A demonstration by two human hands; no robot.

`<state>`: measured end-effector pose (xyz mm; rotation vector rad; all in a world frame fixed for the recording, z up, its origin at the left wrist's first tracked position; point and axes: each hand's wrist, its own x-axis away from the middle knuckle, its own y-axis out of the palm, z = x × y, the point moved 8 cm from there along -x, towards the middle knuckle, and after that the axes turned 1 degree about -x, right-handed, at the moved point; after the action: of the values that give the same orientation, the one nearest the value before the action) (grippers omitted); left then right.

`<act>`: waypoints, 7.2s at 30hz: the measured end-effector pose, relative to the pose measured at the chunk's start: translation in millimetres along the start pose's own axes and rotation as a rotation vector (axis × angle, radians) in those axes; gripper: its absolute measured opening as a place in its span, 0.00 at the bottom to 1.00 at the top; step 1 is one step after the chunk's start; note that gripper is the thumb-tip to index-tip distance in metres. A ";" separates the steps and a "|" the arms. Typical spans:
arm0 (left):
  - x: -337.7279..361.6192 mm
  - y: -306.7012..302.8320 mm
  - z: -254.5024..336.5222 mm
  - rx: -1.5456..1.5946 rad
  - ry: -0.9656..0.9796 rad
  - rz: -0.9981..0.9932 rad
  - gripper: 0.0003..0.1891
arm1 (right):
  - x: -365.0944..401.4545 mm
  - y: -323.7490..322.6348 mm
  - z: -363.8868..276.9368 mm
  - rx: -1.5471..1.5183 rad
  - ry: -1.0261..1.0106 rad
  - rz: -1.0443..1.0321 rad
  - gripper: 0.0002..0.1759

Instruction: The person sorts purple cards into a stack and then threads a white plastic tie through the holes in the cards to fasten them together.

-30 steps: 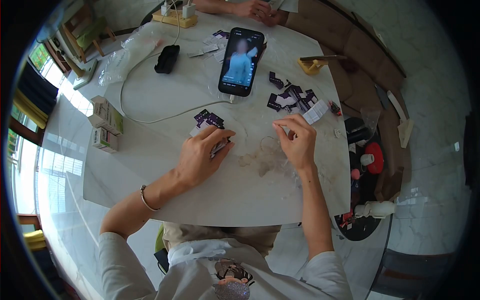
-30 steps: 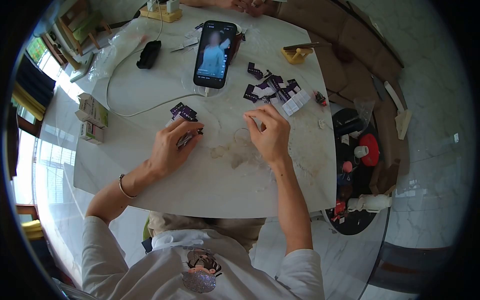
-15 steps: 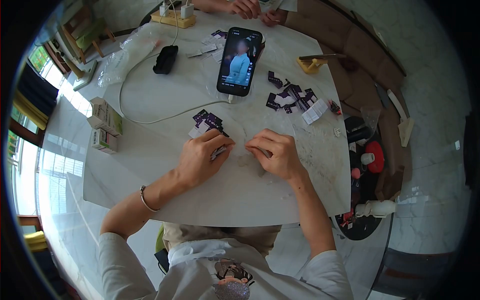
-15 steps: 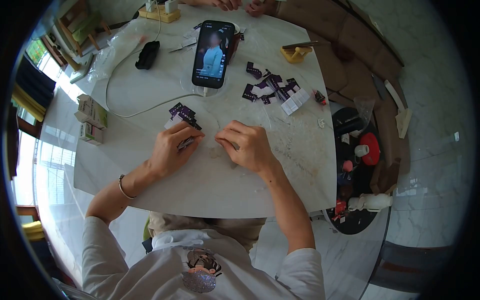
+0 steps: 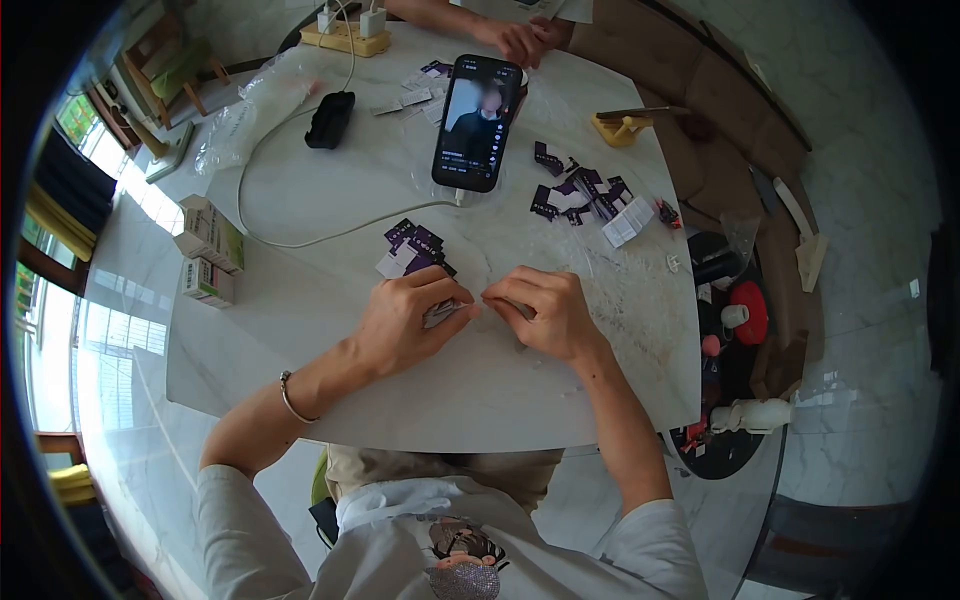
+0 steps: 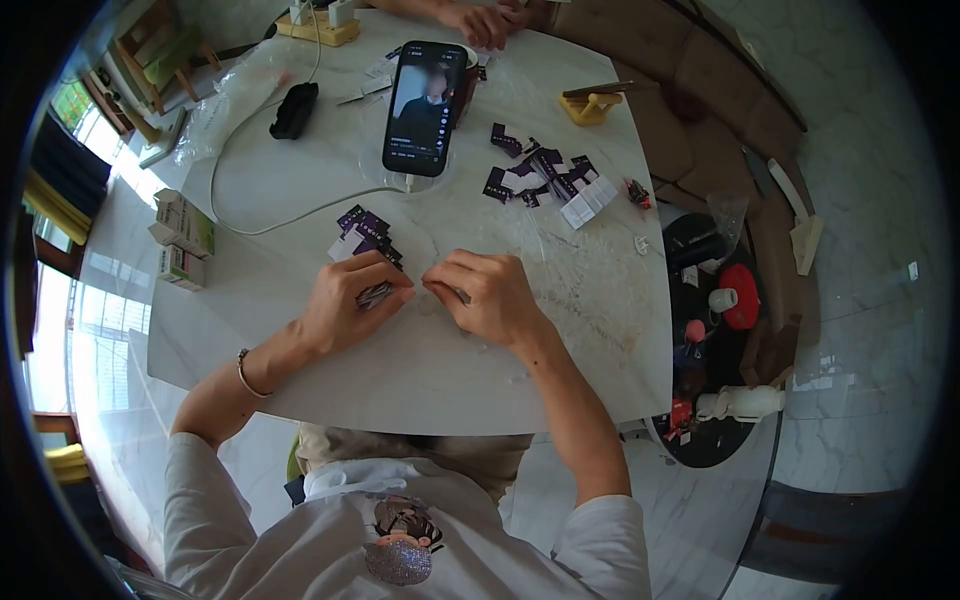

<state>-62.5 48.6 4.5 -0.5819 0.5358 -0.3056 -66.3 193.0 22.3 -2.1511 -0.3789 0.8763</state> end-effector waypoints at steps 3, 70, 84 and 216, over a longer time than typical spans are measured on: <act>0.7 1.8 1.8 0.000 0.036 -0.008 0.04 | 0.1 0.3 0.5 0.002 0.007 -0.006 0.06; 9.8 28.3 -40.4 0.764 -0.587 -0.073 0.11 | 20.2 38.5 44.6 -0.807 0.688 -0.053 0.07; 6.1 9.8 -21.9 0.351 -0.432 -0.021 0.07 | 18.7 36.4 40.2 -0.805 0.685 -0.057 0.06; 0.4 8.7 -8.3 0.150 -0.106 -0.068 0.07 | 14.3 31.3 24.7 -0.802 0.578 -0.036 0.08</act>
<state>-65.8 51.7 -6.6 -0.4690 0.3880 -0.3744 -73.6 193.1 -19.5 -2.9760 -0.5182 0.0149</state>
